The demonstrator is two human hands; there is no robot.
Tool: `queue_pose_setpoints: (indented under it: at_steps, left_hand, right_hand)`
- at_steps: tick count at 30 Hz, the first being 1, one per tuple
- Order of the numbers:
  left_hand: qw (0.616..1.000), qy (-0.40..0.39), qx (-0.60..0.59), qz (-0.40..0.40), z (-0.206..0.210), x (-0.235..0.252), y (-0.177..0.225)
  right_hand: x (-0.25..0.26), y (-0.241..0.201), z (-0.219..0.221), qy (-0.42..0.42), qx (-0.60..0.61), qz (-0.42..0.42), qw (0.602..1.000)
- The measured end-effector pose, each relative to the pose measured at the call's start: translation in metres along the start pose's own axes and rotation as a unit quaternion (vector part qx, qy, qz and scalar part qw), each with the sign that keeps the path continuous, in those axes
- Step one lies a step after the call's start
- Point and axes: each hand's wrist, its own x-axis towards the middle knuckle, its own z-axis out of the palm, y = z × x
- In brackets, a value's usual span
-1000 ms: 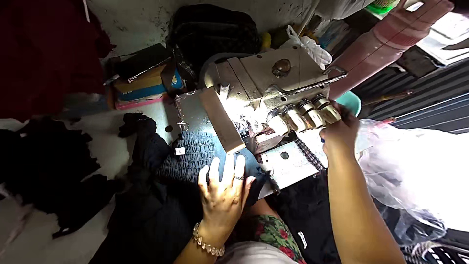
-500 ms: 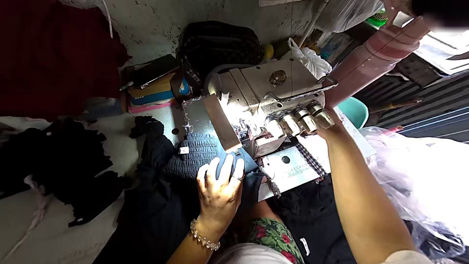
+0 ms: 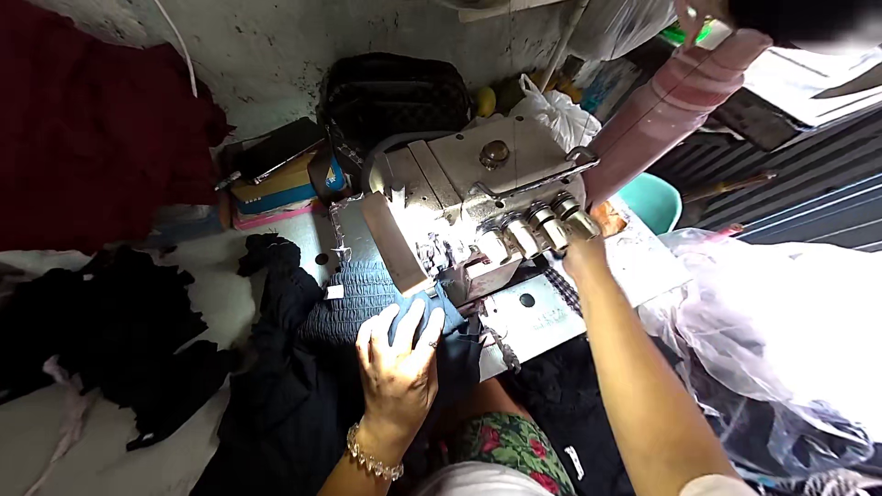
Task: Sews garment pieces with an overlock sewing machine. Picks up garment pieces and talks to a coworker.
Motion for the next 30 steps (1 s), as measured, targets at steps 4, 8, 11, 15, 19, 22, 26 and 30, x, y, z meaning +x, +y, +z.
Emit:
queue_pose_setpoints:
  at_steps: [4,8,11,15,19,22,26,30]
  left_hand:
    - [1.0,0.0,0.004,-0.001,0.0,0.001,0.001]
    - [1.0,-0.001,-0.007,-0.003,0.001,0.0,-0.001]
    - [1.0,0.001,-0.014,-0.006,0.001,0.0,-0.001]
    - [1.0,0.007,-0.018,-0.009,0.001,0.0,-0.001]
    - [1.0,0.009,-0.019,-0.008,0.003,-0.002,-0.002]
    - [1.0,0.012,-0.019,-0.009,0.003,-0.002,-0.002]
    - [1.0,0.01,-0.017,-0.006,0.003,-0.002,-0.001]
    - [1.0,0.016,-0.023,-0.004,0.003,-0.004,-0.003]
  right_hand:
    - [0.016,-0.01,-0.009,-0.047,-0.01,0.031,0.998]
    - [0.013,-0.031,0.001,-0.027,-0.018,-0.037,0.999]
    - [0.0,0.013,0.0,0.013,0.024,0.013,1.0]
    - [0.022,-0.017,-0.011,-0.073,-0.031,0.009,0.997]
    - [0.02,-0.023,0.003,-0.041,-0.02,-0.089,0.995]
    - [0.003,0.013,0.002,0.014,-0.017,-0.018,1.0]
    - [0.019,-0.026,-0.007,-0.079,-0.101,-0.069,0.989]
    - [0.017,-0.012,0.002,-0.045,-0.043,-0.087,0.994]
